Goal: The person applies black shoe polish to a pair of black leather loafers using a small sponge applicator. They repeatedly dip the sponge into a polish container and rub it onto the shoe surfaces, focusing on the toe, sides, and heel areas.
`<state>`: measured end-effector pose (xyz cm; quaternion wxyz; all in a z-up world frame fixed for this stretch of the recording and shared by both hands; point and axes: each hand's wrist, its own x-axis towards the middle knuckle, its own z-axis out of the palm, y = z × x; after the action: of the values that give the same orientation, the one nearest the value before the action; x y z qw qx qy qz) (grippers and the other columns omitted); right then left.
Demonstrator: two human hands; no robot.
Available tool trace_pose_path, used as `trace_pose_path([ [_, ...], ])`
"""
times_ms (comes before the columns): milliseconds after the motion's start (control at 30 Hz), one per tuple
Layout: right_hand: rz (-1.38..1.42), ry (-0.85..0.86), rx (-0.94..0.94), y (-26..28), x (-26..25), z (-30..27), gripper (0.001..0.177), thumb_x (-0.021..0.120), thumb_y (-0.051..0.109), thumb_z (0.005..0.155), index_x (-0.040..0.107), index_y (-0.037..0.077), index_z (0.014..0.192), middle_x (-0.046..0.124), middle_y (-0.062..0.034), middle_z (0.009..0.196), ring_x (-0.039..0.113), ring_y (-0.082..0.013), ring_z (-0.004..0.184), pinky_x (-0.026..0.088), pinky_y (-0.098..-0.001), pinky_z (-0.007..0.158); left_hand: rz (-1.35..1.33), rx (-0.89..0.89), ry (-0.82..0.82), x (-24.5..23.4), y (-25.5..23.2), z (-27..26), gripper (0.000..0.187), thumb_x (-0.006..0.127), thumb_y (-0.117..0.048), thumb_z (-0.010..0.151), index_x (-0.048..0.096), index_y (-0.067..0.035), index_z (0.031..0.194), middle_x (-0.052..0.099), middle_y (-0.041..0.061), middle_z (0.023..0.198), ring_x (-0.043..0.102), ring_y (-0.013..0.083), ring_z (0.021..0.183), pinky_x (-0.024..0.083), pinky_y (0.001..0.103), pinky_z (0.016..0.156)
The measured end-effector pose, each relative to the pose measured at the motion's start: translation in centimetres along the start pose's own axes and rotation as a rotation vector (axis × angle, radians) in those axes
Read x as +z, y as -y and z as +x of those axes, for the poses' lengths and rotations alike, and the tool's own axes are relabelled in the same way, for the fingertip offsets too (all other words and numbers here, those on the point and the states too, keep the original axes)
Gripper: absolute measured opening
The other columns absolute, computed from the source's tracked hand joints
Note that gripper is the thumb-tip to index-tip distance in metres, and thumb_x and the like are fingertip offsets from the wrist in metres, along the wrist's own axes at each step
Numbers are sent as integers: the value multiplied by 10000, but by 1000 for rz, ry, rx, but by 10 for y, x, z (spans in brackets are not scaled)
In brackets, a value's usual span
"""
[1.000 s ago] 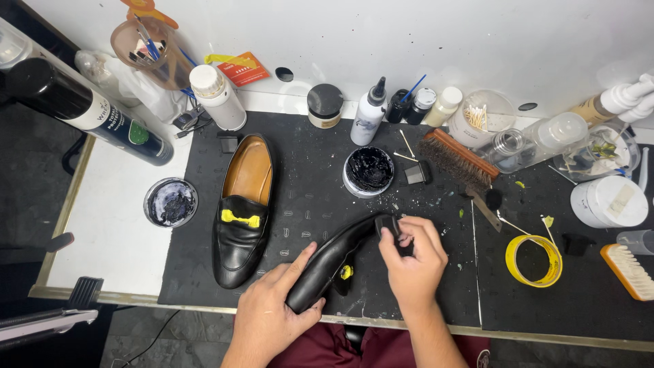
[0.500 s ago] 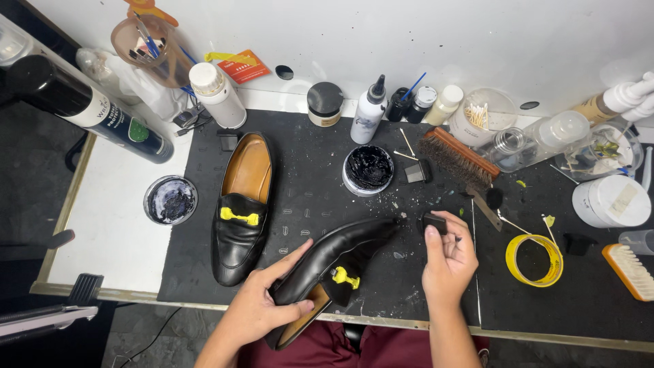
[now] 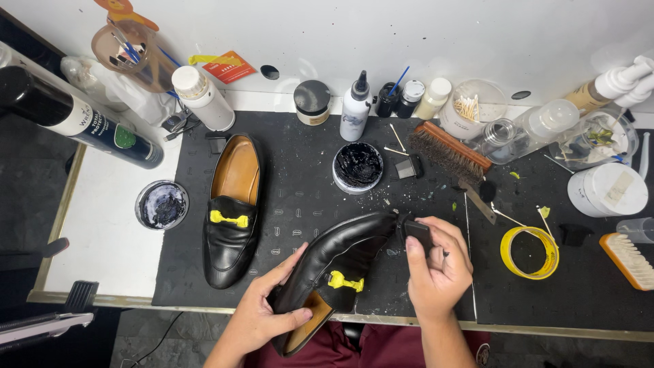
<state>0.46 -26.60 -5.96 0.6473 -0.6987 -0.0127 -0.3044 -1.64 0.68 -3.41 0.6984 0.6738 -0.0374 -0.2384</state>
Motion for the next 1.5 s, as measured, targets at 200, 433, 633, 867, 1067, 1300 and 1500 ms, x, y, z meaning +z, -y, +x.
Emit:
trace_pose_path([
  [200, -266, 53, -207, 15, 18, 5, 231, 720, -111, 875, 622, -122, 1084, 657, -203, 1172, 689, -219, 1041, 599, -309, 897, -56, -13, -51, 9, 2, 0, 947, 798, -15, 703, 404, -64, 1563, 677, 89, 1346, 619, 137, 1185, 400, 284, 1085],
  [433, -265, 30, -119, 17, 25, 5, 214, 715, -112, 886, 646, -120, 1089, 678, -181, 1143, 706, -205, 994, 608, -295, 868, -162, -45, -50, 9, 13, -7, 898, 774, 0, 738, 412, -64, 1557, 657, 95, 1382, 617, 137, 1228, 385, 283, 1094],
  [633, -273, 4, -38, 8, 20, 8, 187, 715, -90, 900, 663, -104, 1079, 685, -161, 1122, 682, -160, 951, 564, -258, 820, -82, -65, -116, 13, -3, -10, 880, 803, -10, 729, 458, -70, 1537, 682, 105, 1363, 616, 122, 1199, 414, 276, 1056],
  [867, -436, 197, -94, -10, 26, 66, 199, 768, -16, 892, 713, -35, 1083, 721, -118, 1081, 673, -163, 859, 545, -275, 774, 629, -170, -414, 11, -45, -16, 978, 882, -251, 616, 514, -353, 1516, 820, 81, 969, 810, 179, 725, 597, 325, 705],
  [1067, -656, 501, -234, -14, 59, 116, 220, 791, 62, 826, 747, -3, 1032, 723, -120, 1006, 660, -279, 911, 547, -370, 810, 709, -163, -416, 17, -48, -9, 976, 886, -313, 624, 507, -355, 1522, 785, 113, 954, 793, 233, 786, 588, 359, 726],
  [1300, -728, 716, 134, -13, 68, 134, 226, 779, 158, 824, 766, 30, 1011, 724, -102, 936, 686, -264, 859, 551, -367, 789, 670, 43, -473, 14, -39, -8, 884, 898, -347, 644, 553, -234, 1450, 779, 130, 1061, 784, 244, 887, 587, 355, 762],
  [1500, -537, 528, -144, 2, 57, 114, 225, 785, 53, 855, 712, -35, 1048, 701, -132, 965, 664, -227, 837, 541, -335, 784, 412, -260, -425, 9, -33, -5, 821, 850, -332, 717, 570, -253, 1485, 836, 89, 972, 812, 145, 859, 591, 276, 813],
])
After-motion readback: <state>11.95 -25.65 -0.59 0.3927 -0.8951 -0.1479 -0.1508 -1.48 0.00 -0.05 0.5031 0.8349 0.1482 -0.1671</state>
